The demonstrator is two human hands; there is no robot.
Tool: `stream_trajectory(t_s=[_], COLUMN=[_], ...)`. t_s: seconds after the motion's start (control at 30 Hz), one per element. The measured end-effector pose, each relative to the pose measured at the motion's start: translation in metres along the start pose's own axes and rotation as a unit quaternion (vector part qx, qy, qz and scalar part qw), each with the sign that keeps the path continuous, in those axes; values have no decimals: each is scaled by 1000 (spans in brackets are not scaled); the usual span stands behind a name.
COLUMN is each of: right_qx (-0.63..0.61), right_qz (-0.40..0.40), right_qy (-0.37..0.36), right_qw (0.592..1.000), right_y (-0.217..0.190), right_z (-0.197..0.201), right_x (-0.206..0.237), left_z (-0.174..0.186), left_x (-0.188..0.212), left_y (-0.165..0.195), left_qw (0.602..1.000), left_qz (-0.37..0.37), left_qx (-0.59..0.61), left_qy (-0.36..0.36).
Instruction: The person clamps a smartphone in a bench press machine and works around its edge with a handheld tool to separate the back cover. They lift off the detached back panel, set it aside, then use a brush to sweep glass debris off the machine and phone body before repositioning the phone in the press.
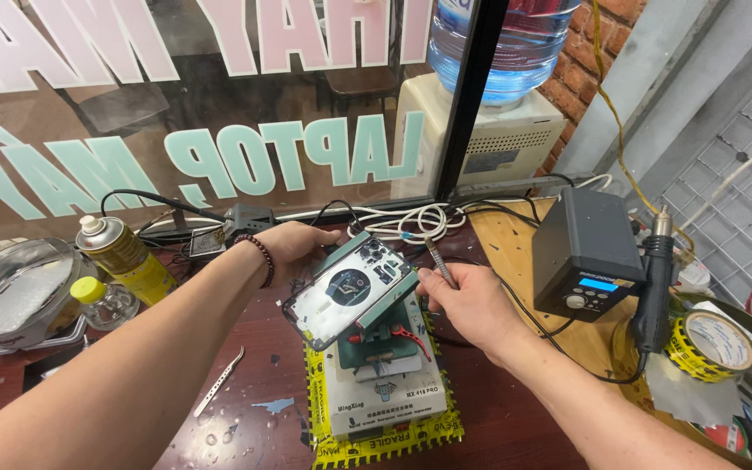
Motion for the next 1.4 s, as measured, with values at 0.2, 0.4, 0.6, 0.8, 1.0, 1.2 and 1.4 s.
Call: stream_trajectory(t_s=[0.2, 0.4, 0.6, 0.8, 1.0, 1.2, 1.4], right_qx=[-16, 3, -52, -32, -5, -37, -47], right_qz=[-8, -30, -57, -21, -25, -63, -48], right_qy=[9, 17, 3, 2, 24, 37, 43], right_qw=[1000, 999, 997, 999, 999, 997, 997], right_y=[8, 8, 7, 0, -1, 2, 5], right_z=[0, -5, -14, -15, -5, 4, 4], right_x=[10, 14, 9, 5, 7, 8, 7], left_z=[-4, -26, -89, -122, -119, -96, -70], left_x=[-4, 55, 134, 141, 139, 126, 116], left_y=[1, 21, -12, -13, -3, 19, 22], left_qw=[998, 859, 781, 795, 838, 859, 902], left_qz=[0, -53, -83, -69, -64, -88, -65], left_qx=[-33, -464, -585, -562, -500, -461, -395], left_qy=[50, 207, 203, 216, 211, 203, 164])
Point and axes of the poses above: each hand's wrist, its own x-axis away from the middle knuckle, its own z-axis out of the back of the hand, y = z × x, the point moved 2 cm from there along -x, towards the middle knuckle, and after that the axes turned 9 degrees about -y, right-handed, at the moved point
